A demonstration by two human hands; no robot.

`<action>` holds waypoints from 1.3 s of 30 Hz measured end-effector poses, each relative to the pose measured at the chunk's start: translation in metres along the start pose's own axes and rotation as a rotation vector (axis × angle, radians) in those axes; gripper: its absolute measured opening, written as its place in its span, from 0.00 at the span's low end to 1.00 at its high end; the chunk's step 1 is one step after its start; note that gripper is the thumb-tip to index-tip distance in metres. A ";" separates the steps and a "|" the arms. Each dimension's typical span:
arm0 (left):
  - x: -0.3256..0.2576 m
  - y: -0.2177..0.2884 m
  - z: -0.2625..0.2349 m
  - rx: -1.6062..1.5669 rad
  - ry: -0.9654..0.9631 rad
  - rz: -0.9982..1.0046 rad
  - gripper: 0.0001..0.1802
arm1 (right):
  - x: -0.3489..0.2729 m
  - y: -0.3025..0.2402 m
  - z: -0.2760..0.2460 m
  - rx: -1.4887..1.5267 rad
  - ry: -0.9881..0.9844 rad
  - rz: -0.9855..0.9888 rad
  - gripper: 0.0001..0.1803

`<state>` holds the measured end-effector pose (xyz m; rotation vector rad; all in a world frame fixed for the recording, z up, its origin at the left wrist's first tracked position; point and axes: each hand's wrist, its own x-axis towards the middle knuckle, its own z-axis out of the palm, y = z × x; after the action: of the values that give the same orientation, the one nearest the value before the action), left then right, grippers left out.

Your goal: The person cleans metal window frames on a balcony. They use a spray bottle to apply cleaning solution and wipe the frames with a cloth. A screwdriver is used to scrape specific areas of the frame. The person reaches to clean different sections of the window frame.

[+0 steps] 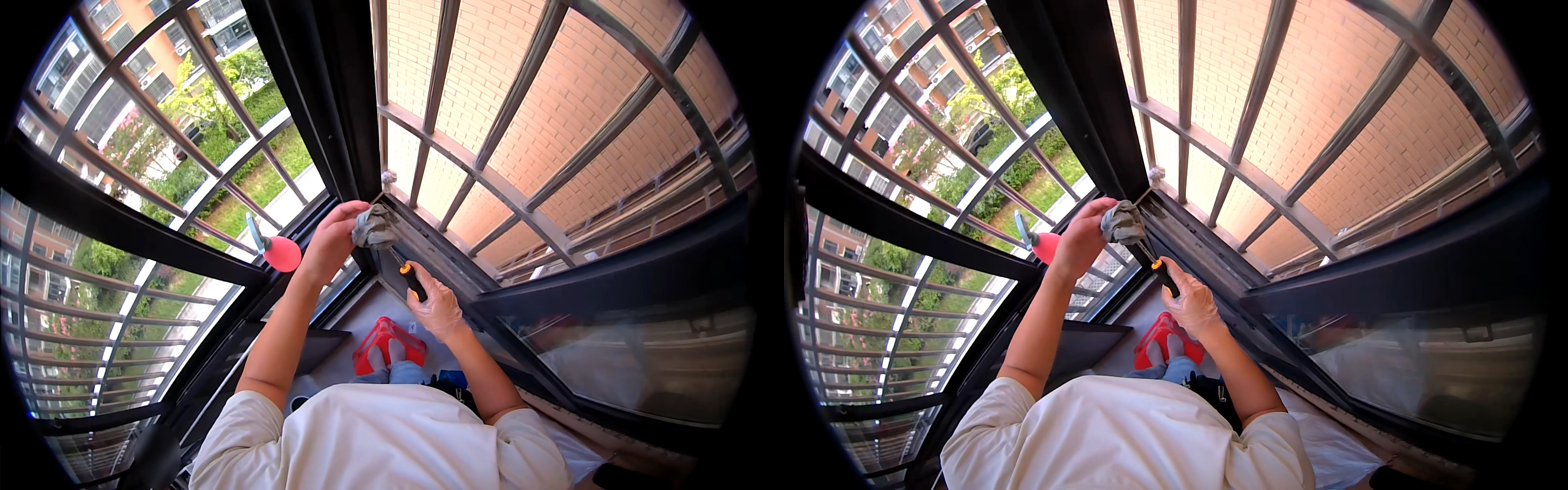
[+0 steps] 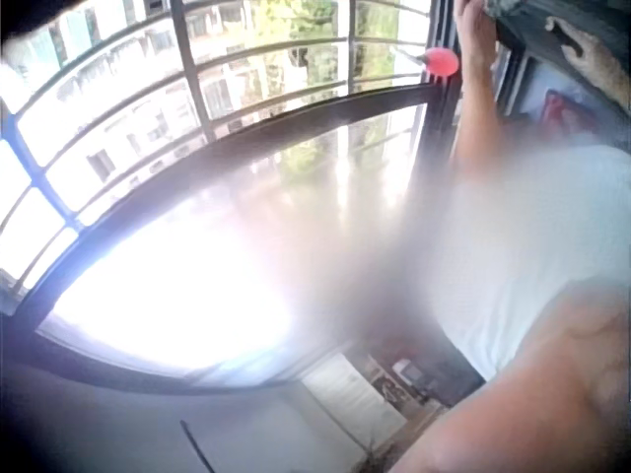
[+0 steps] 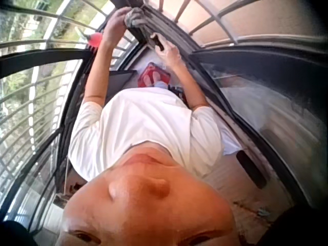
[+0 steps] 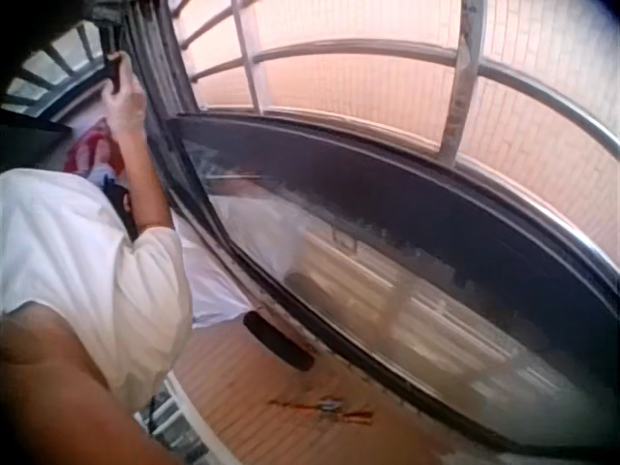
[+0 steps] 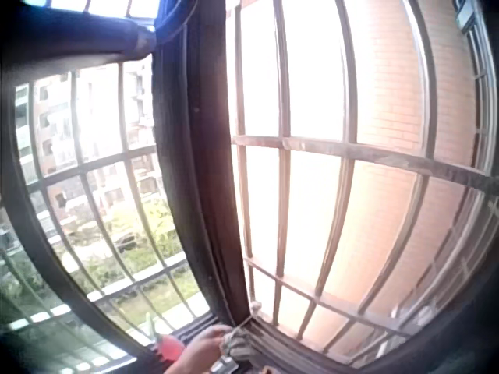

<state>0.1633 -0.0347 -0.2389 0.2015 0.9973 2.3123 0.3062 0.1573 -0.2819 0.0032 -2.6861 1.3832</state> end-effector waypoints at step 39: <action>-0.010 0.046 0.116 0.243 0.023 0.380 0.17 | 0.000 -0.079 -0.050 0.253 0.064 -0.195 0.31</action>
<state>0.1914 0.0057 -0.1245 0.5015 1.3484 2.5256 0.3155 0.1519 -0.1894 0.2325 -2.3687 1.6165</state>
